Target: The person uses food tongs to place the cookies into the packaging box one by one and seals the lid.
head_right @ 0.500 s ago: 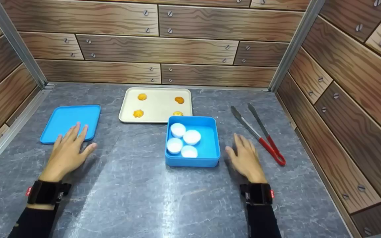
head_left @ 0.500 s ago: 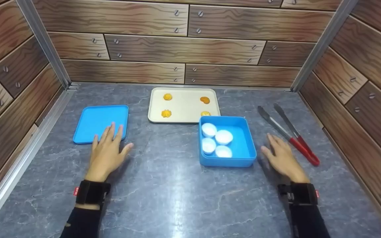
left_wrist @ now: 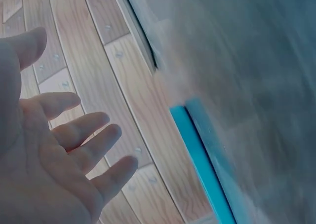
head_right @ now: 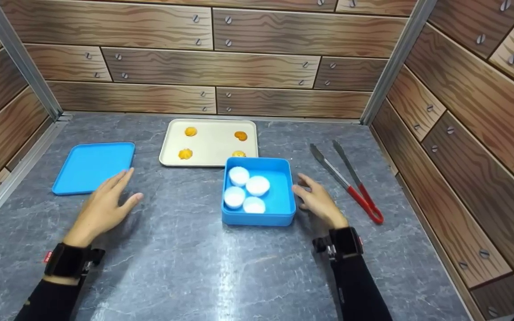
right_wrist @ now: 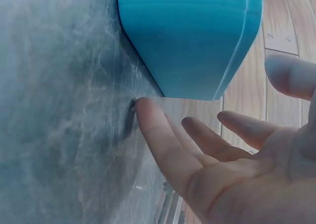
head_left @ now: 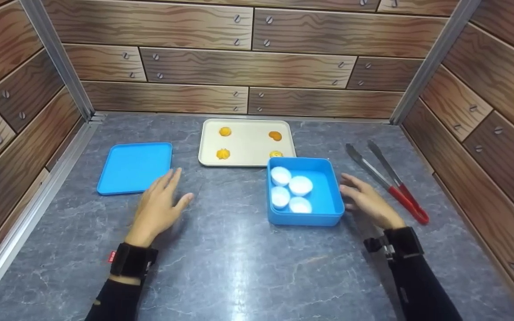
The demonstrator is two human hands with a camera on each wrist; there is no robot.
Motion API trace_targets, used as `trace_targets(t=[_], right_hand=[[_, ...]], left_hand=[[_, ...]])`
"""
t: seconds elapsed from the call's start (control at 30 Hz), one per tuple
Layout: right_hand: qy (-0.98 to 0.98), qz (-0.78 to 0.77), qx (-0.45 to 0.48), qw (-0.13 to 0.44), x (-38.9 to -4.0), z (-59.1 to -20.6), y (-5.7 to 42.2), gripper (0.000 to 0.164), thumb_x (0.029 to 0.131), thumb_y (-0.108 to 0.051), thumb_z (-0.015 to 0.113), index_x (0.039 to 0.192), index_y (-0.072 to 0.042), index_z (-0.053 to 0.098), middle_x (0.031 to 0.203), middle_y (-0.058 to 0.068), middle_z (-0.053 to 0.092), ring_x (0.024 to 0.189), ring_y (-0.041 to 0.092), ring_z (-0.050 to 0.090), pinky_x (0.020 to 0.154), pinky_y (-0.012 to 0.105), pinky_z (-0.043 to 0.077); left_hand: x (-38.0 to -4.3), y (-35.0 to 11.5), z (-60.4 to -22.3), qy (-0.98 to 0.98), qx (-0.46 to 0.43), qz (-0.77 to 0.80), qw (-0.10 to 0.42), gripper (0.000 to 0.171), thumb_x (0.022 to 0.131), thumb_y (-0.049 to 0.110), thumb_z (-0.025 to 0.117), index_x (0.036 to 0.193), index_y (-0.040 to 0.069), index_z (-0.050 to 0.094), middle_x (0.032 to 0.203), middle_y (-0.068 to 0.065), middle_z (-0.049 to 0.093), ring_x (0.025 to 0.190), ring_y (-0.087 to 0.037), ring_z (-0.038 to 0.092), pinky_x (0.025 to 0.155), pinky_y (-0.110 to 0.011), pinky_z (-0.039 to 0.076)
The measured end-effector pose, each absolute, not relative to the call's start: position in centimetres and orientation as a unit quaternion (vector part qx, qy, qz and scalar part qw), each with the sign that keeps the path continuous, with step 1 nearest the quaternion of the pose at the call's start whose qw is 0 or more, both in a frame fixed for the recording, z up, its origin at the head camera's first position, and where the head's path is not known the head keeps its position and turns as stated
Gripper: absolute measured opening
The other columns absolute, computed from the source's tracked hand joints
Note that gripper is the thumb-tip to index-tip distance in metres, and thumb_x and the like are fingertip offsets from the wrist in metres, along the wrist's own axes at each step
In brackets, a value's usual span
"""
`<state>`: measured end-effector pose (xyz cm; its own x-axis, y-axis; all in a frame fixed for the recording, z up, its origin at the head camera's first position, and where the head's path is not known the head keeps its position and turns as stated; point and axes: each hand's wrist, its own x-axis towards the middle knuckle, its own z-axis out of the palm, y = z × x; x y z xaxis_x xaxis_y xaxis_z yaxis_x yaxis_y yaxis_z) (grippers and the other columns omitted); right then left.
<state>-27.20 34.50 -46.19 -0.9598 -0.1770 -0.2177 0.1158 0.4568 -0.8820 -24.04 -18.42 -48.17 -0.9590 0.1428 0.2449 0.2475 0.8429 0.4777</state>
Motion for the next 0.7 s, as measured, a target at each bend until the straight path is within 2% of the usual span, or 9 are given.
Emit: trace_targets(t=[0.17,0.43,0.7], right_hand=[[0.824,-0.544,-0.027,0.157,-28.2,-46.4,34.2,0.072,0.112,-0.025,0.051,0.171,-0.005,0.014,0.17,0.028,0.027,0.15,0.047,0.04,0.118,0.058,0.045],[0.83,-0.534,-0.045,0.156,-28.5,-46.8,33.6,0.068,0.11,-0.014,0.049,0.168,0.001,0.017,0.168,0.03,0.03,0.144,0.047,0.047,0.112,0.051,0.053],[0.836,-0.526,-0.06,0.142,-28.1,-46.9,33.4,0.067,0.108,-0.011,0.048,0.167,0.003,0.019,0.163,0.032,0.037,0.141,0.045,0.051,0.111,0.05,0.054]], left_hand=[[-24.0,-16.8,-48.2,-0.936,-0.111,-0.324,0.083,0.075,0.106,0.043,0.064,0.167,0.012,0.034,0.168,-0.021,0.038,0.153,-0.046,0.037,0.125,-0.066,0.03],[-24.0,-15.0,-48.3,-0.914,-0.115,-0.38,0.079,0.071,0.104,0.037,0.069,0.164,0.012,0.04,0.162,-0.019,0.047,0.149,-0.042,0.044,0.124,-0.061,0.035],[-23.8,-13.7,-48.3,-0.901,-0.115,-0.414,0.054,0.067,0.103,0.035,0.07,0.162,0.016,0.045,0.153,-0.016,0.057,0.13,-0.036,0.061,0.112,-0.058,0.05]])
